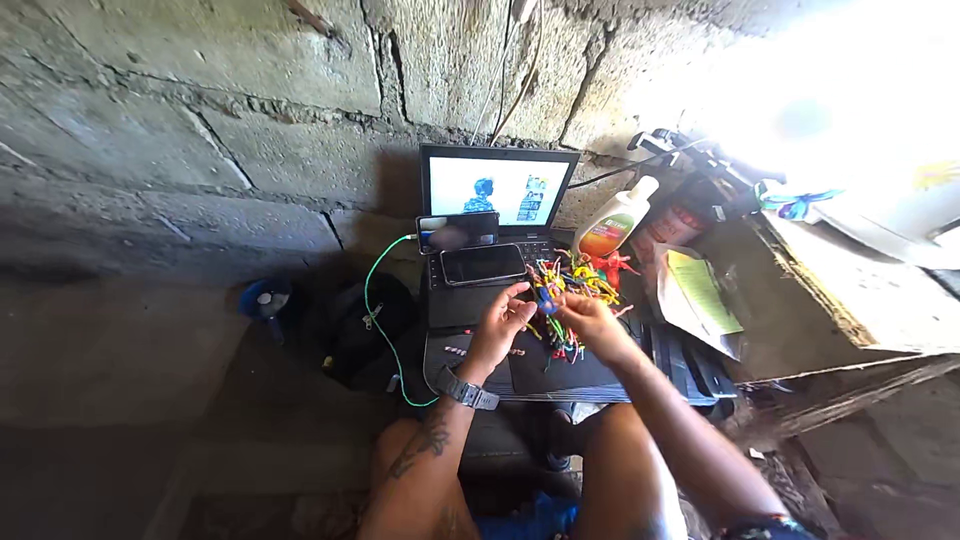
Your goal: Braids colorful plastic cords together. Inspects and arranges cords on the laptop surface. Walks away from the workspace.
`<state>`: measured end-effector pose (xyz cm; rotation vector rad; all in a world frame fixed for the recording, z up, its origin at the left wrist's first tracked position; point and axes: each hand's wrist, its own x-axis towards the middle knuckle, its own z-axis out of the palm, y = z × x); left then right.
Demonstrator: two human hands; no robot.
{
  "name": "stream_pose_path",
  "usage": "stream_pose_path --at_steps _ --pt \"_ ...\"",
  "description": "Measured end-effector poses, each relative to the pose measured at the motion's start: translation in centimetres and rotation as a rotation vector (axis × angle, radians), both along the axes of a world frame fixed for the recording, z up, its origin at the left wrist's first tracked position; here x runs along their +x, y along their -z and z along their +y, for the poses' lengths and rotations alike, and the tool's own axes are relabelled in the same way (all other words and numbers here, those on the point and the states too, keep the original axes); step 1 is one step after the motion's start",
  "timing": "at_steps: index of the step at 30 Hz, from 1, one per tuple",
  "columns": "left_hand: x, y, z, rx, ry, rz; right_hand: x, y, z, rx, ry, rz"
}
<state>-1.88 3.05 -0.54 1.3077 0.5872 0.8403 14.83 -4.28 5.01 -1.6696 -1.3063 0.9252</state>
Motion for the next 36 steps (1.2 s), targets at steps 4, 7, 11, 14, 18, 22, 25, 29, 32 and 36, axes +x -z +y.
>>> stream_pose_path --at_steps 4,7,11,14,18,22,25,29,32,36 --pt "0.1 0.7 -0.3 0.039 -0.1 -0.099 -1.9 2.8 0.4 0.075 0.062 0.046" --pt "0.0 1.1 -0.3 0.132 -0.136 -0.107 -2.5 3.5 0.1 0.106 0.113 0.037" --pt "-0.4 1.5 -0.2 0.219 -0.08 -0.109 -1.6 3.9 -0.3 0.131 0.156 0.018" --pt "0.0 1.2 -0.8 0.151 -0.018 -0.132 -1.3 4.4 -1.0 0.154 0.124 -0.042" --pt "1.0 0.8 -1.4 0.048 -0.01 -0.07 -0.1 4.1 -1.8 0.15 0.042 -0.148" --pt "1.8 1.0 -1.2 0.039 -0.029 -0.028 2.7 3.6 -1.8 0.222 0.212 -0.14" --pt "2.2 1.1 -1.4 0.018 -0.034 -0.016 4.7 3.9 -1.7 0.233 0.379 -0.248" --pt "1.8 0.9 -1.4 0.025 0.005 0.066 5.5 4.7 -0.1 0.246 0.408 -0.389" --pt "1.6 1.0 -1.7 -0.033 0.002 0.089 3.9 4.7 0.7 0.385 0.355 -0.464" --pt "1.2 0.5 -1.9 -0.266 -0.059 -0.039 -0.3 4.9 -0.5 0.467 -0.02 -0.058"
